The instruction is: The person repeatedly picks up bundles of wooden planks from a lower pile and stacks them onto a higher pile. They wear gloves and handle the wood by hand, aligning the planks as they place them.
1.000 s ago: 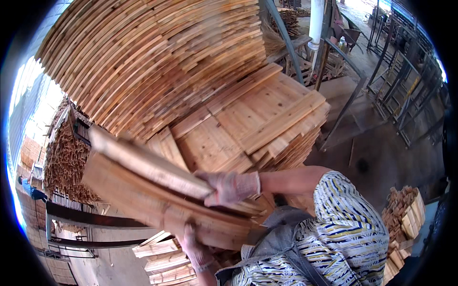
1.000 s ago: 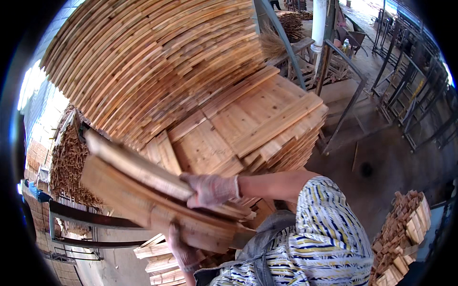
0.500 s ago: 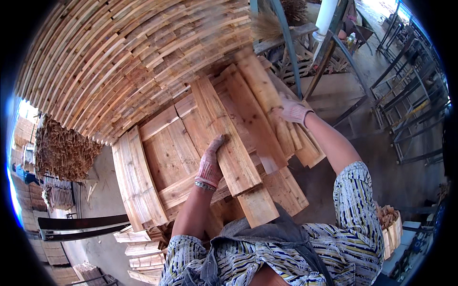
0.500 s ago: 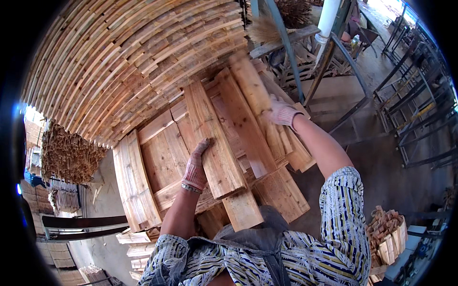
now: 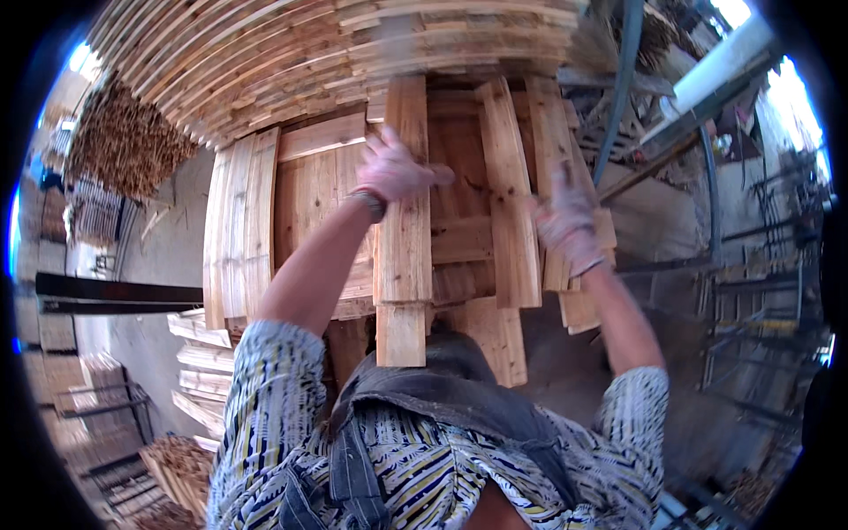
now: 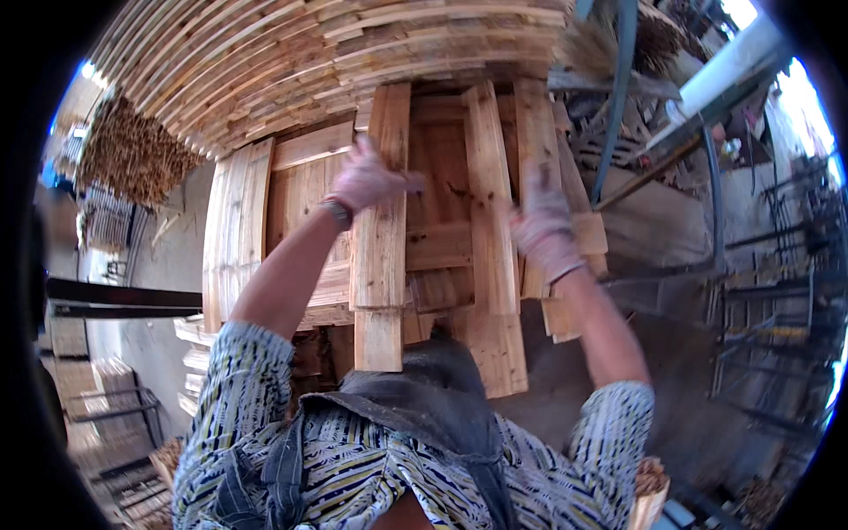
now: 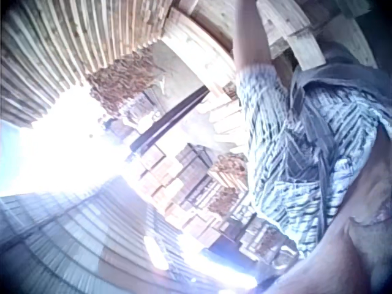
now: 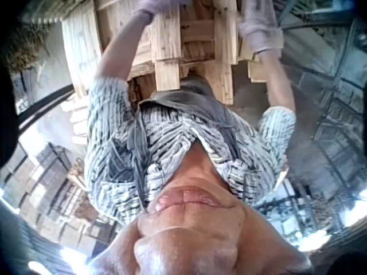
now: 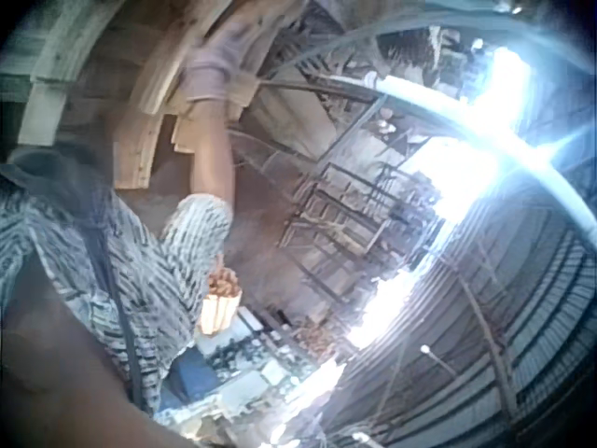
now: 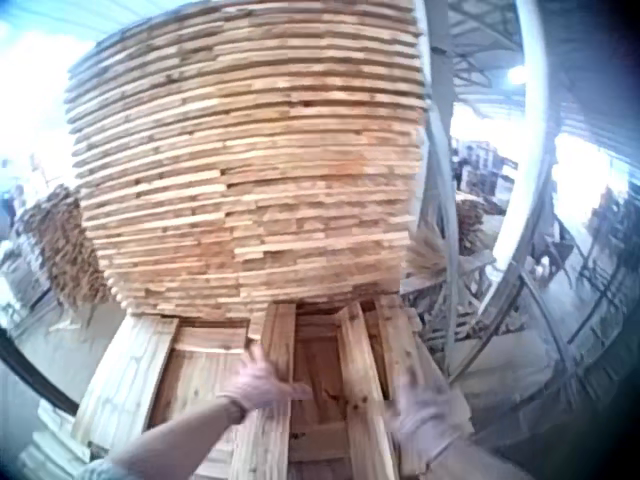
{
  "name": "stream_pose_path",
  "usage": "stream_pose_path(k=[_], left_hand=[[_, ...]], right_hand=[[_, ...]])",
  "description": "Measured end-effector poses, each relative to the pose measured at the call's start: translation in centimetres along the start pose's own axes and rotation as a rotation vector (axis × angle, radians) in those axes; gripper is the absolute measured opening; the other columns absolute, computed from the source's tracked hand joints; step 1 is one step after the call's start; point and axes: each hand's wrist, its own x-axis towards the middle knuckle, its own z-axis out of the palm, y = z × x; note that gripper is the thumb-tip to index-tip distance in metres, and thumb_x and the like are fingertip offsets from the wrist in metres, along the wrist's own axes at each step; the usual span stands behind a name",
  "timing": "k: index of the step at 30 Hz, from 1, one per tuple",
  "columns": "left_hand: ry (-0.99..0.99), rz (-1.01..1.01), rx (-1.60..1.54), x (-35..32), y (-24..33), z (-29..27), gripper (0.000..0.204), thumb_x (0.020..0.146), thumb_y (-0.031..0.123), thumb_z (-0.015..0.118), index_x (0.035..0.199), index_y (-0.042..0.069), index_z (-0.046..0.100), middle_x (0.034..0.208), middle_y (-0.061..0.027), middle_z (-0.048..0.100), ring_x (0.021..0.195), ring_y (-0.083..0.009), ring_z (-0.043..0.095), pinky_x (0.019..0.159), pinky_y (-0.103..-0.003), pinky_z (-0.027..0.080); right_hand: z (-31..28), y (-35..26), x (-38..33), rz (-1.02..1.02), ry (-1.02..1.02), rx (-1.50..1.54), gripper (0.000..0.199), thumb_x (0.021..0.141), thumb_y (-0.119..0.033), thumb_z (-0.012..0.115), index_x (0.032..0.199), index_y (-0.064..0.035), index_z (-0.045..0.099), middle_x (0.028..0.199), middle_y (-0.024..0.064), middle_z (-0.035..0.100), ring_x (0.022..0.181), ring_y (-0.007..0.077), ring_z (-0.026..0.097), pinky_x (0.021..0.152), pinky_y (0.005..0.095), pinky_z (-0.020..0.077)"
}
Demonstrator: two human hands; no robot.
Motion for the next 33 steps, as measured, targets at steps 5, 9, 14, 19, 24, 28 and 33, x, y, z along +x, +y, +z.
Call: stream_pose_path(k=[5, 9, 14, 19, 24, 28, 33], left_hand=[[0.004, -0.109, -0.099, 0.9, 0.8, -0.3, 0.115, 0.073, 0.043, 0.081, 0.160, 0.006, 0.015, 0.158, -0.0302, 0.032, 0.144, -0.0417, 0.040, 0.114, -0.045, 0.042], [-0.063, -0.073, -0.536, 0.7, -4.4, -2.3, 0.110, 0.073, 0.037, 0.080, 0.158, 0.004, 0.019, 0.151, -0.0275, 0.043, 0.133, -0.0397, 0.054, 0.108, -0.042, 0.048], [0.080, -0.083, -0.387, -1.9, -13.1, -6.4, 0.094, 0.072, 0.035, 0.081, 0.146, 0.005, 0.031, 0.133, -0.0260, 0.052, 0.119, -0.0443, 0.059, 0.100, -0.047, 0.051], [0.306, -0.077, 0.376, 1.5, -24.2, 1.0, 0.096, 0.080, 0.053, 0.073, 0.154, 0.007, 0.034, 0.160, -0.0299, 0.025, 0.150, -0.0491, 0.018, 0.123, -0.060, 0.006], [0.201, -0.019, 0.363, 2.1, -27.4, -1.1, 0.096, 0.085, 0.056, 0.066, 0.158, 0.007, 0.029, 0.163, -0.0351, 0.016, 0.151, -0.0536, 0.012, 0.123, -0.059, 0.006], [0.051, -0.012, 0.308, 1.7, -31.5, -3.9, 0.096, 0.089, 0.068, 0.055, 0.155, 0.003, 0.030, 0.156, -0.0332, 0.032, 0.147, -0.0527, 0.025, 0.120, -0.058, 0.018], [0.187, 0.288, 0.280, 2.7, -39.3, -2.6, 0.083, 0.099, 0.063, 0.040, 0.152, 0.000, 0.035, 0.159, -0.0283, 0.033, 0.149, -0.0425, 0.028, 0.120, -0.058, 0.020]], right_hand=[[5.4, -8.8, -1.6, -0.315, 0.082, 0.215, 0.090, 0.091, -0.048, 0.068, 0.159, -0.0076, 0.024, 0.156, 0.0290, 0.034, 0.142, 0.0440, 0.040, 0.116, 0.0453, 0.0388], [7.6, -12.8, -0.6, -0.193, -0.040, 0.315, 0.090, 0.091, -0.049, 0.068, 0.159, -0.0080, 0.024, 0.159, 0.0278, 0.030, 0.143, 0.0423, 0.039, 0.116, 0.0450, 0.0382], [8.2, -17.5, 0.4, 0.028, -0.144, 0.247, 0.103, 0.086, -0.059, 0.071, 0.160, -0.0084, 0.020, 0.164, 0.0255, 0.021, 0.148, 0.0404, 0.034, 0.118, 0.0458, 0.0368], [9.6, -26.5, 4.5, 0.112, -0.194, -0.005, 0.111, 0.081, -0.053, 0.077, 0.163, -0.0161, 0.013, 0.165, 0.0275, 0.012, 0.146, 0.0427, 0.036, 0.117, 0.0472, 0.0392], [9.2, -28.6, 5.1, 0.314, -0.266, -0.054, 0.099, 0.080, -0.046, 0.077, 0.159, -0.0165, 0.026, 0.163, 0.0221, 0.019, 0.142, 0.0414, 0.042, 0.114, 0.0481, 0.0425], [10.9, -30.0, 3.5, 0.130, -0.094, -0.043, 0.090, 0.079, -0.046, 0.077, 0.154, -0.0152, 0.038, 0.156, 0.0230, 0.031, 0.136, 0.0395, 0.048, 0.111, 0.0456, 0.0449], [16.8, -39.6, 2.4, -0.014, -0.058, 0.028, 0.085, 0.081, -0.048, 0.074, 0.152, -0.0132, 0.042, 0.150, 0.0295, 0.036, 0.131, 0.0431, 0.050, 0.108, 0.0467, 0.0456]])
